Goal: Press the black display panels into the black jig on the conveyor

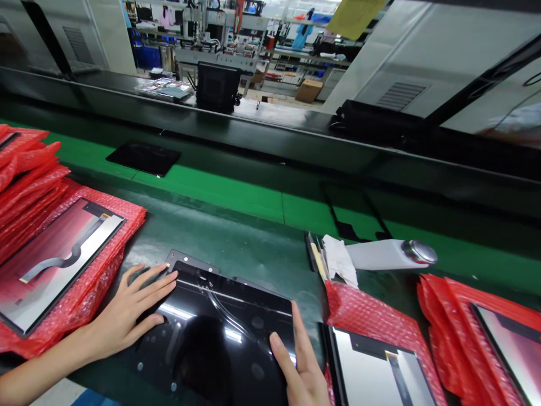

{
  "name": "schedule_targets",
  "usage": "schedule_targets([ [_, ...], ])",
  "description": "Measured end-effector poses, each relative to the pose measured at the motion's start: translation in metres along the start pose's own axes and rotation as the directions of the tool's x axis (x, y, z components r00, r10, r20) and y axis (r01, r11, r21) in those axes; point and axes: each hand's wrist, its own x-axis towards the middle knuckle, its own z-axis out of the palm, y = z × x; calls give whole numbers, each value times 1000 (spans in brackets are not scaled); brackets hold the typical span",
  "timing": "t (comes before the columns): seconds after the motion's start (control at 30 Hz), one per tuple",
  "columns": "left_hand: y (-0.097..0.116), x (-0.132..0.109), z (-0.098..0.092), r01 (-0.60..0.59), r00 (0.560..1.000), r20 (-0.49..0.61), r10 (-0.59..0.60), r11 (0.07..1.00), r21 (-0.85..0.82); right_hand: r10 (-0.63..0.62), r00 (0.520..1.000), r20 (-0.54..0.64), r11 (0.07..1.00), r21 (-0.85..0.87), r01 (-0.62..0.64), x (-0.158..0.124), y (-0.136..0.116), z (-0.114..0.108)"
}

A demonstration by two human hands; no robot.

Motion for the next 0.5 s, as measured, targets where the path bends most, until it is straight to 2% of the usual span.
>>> schedule_targets([
  [0.1,0,-1,0,-2,1000,14,1,1000,9,4,1000,-2,1000,9,-4,0,4,1],
  [0.3,1,-1,1,23,1000,14,-23,1000,-8,51,998,-25,998,-31,-51,-4,-9,5],
  [0.5,3,-2,0,192,981,25,-190,973,-126,91,996,-17,996,2,-91,-12,-25,10],
])
